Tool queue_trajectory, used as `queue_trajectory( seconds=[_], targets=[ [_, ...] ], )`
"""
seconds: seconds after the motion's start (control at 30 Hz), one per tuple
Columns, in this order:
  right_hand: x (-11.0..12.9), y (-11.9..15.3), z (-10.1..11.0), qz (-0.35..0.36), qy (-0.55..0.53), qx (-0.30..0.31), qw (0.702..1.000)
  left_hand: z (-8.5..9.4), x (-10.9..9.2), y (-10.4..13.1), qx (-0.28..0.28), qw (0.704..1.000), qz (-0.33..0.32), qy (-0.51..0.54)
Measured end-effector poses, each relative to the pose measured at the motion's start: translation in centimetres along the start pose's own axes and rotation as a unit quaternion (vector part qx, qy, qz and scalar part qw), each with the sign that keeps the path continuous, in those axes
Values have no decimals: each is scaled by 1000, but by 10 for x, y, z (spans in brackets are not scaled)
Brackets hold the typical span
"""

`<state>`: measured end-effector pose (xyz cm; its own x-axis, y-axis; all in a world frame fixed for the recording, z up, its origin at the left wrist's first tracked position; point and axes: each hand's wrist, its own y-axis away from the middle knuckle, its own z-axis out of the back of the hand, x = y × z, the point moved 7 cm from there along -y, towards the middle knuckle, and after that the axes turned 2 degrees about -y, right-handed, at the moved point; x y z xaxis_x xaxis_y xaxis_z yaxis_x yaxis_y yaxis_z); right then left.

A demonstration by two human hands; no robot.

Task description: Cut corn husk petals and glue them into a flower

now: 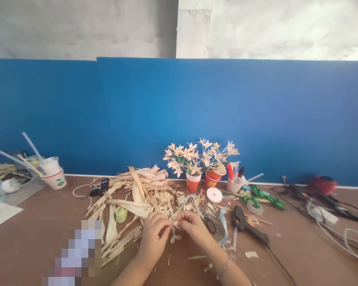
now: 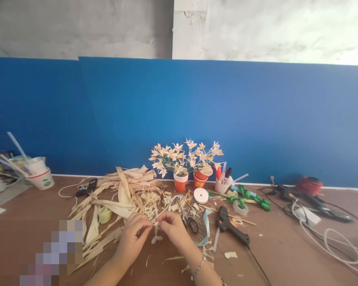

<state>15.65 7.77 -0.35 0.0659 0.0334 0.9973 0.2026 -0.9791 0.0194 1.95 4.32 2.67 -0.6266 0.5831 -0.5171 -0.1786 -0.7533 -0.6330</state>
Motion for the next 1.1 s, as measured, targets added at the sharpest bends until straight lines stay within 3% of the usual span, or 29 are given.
queue_trajectory(
  seconds=[0.5,1.1],
  targets=[
    [8,2,-5,34,33,30,998,-4,9,2,-1,999,39,13],
    [-4,1,-9,-51,-52,36,997,-1,3,1,-14,1000,10,24]
  ],
)
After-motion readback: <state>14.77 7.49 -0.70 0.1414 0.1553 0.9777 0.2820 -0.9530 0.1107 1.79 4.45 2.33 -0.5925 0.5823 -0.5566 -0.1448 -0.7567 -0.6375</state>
